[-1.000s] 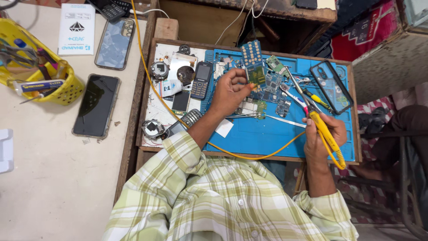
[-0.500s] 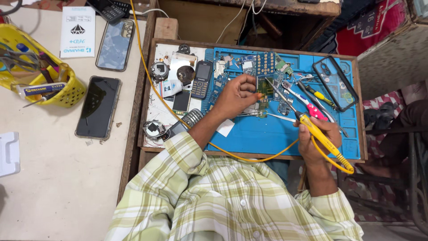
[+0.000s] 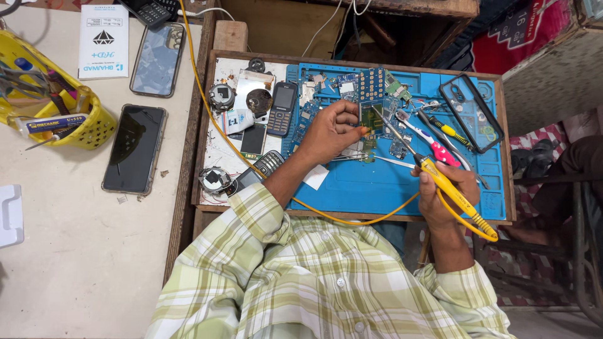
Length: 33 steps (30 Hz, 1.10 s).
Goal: The person uses a soldering iron to apply heat to several small circuit boards on a blue work mat. They hold each board with one hand while applying the soldering iron with the other, then place the boards back on the mat.
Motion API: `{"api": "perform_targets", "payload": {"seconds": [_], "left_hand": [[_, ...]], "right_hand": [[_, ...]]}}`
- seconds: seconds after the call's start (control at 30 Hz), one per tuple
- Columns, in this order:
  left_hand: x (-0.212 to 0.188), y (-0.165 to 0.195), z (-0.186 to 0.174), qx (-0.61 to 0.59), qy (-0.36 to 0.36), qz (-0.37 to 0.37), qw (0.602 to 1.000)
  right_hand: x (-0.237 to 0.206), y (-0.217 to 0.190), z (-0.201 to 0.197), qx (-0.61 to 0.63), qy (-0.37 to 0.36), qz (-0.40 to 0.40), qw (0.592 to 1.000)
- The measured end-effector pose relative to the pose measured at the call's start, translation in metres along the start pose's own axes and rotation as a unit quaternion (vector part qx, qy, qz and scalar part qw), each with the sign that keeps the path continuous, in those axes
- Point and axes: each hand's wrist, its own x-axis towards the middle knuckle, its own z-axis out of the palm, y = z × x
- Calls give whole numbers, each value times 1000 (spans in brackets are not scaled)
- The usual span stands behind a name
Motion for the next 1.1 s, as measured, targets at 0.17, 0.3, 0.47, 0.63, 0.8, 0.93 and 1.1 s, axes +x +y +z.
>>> {"api": "perform_targets", "payload": {"seconds": [0.17,0.3,0.47,0.63,0.8,0.93,1.1], "left_hand": [[0,2,0,-10,-1,-6,1000],[0,3,1,-3,-1,-8,1000],[0,3,2,-12,-1,-7,1000],[-1,3,2,13,0,-11,1000],[-2,4,2,-3,-6,-14,1000],[-2,4,2,-5,-1,-13,1000],[-1,4,2,7,-5,-7,1000]], "right_hand": [[-2,0,3,51,1,26,998],[0,3,3,62,0,26,998],[0,3,-1,35,-6,20,999],[0,3,1,43,-1,14,999],[1,2,0,22,-4,4,1000],[1,1,-2,21,-7,5,1000],[2,1,0,25,-6,5,1000]]}}
